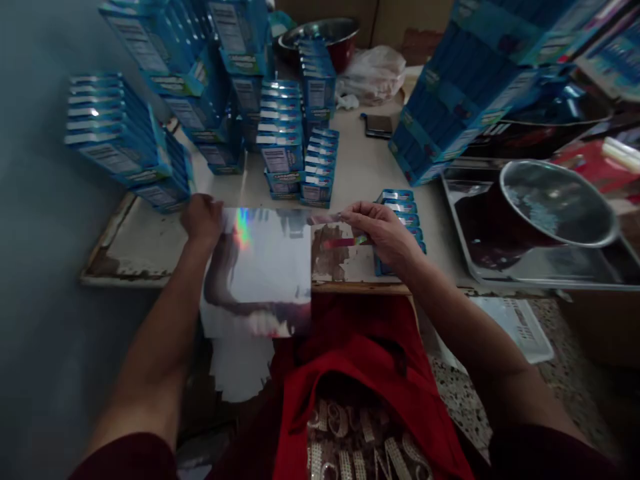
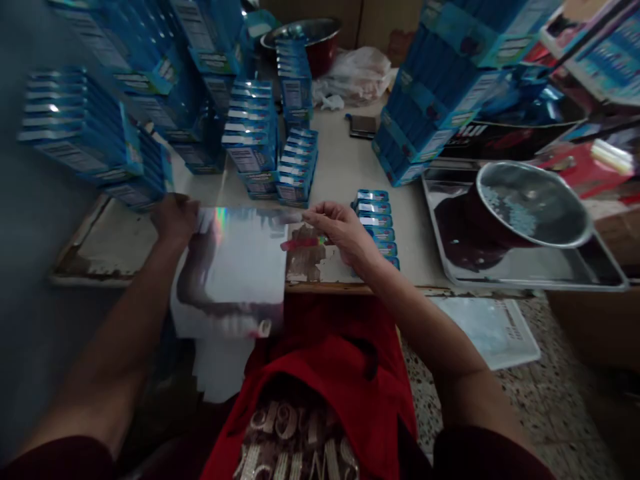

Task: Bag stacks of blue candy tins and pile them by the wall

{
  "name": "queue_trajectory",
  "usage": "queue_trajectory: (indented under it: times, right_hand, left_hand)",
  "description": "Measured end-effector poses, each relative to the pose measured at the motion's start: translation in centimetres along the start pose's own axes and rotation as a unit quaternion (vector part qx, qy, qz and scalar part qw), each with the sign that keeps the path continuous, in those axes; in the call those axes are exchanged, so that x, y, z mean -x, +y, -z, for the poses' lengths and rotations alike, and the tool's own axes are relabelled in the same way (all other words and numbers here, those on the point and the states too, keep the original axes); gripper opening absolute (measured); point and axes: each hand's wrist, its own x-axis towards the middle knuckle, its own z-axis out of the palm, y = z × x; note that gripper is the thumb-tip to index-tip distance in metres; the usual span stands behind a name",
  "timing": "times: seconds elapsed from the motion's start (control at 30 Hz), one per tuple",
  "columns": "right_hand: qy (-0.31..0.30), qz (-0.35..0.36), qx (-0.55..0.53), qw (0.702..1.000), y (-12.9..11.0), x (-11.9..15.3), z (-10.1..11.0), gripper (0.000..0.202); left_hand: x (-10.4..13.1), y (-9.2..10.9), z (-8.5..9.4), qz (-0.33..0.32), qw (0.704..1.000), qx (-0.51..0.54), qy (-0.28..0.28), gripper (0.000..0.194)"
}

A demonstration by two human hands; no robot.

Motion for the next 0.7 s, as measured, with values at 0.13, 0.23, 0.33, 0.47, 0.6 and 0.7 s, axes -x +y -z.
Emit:
queue_trajectory:
  times: [0.13,0.23,0.33,0.47,0.6,0.7]
  right_hand:
    - [0.045,-0.029,0.019,0.998,-0.6,0.2,3.5,0.046]
    - [0.06,-0.053,0.028,0.996,-1.0,0.6,5.2,0.043]
    - [0.071,-0.06,0.021,0.995,-1.3,1.2,6.3,0.042]
    - [0.062,-0.061,-0.03,0.996,-1.4,2.3,7.7,0.041]
    - [0.096,-0.076,-0.038,0.992,-0.5,3.3,9.7,0.037]
    - [0.144,-0.074,0.003,0.987,0.0,3.3,11.5,0.031]
  left_hand:
    - [5.5,5.2,-3.0,-0.152,0.988,0.004,-0.019,0.024]
    - [10.0,9.8,-6.8,-0.025,0.953,0.167,-0.251,0.046]
    - [12.2,12.8,-10.4,0.103,0.87,0.274,-0.398,0.061]
    - [13.1,13.7,-13.3,0.13,0.86,0.286,-0.402,0.06]
    - [13.8,14.1,-14.3,0.092,0.873,0.272,-0.395,0.058]
    - [14.2,15.6,-15.0,0.072,0.881,0.229,-0.408,0.053]
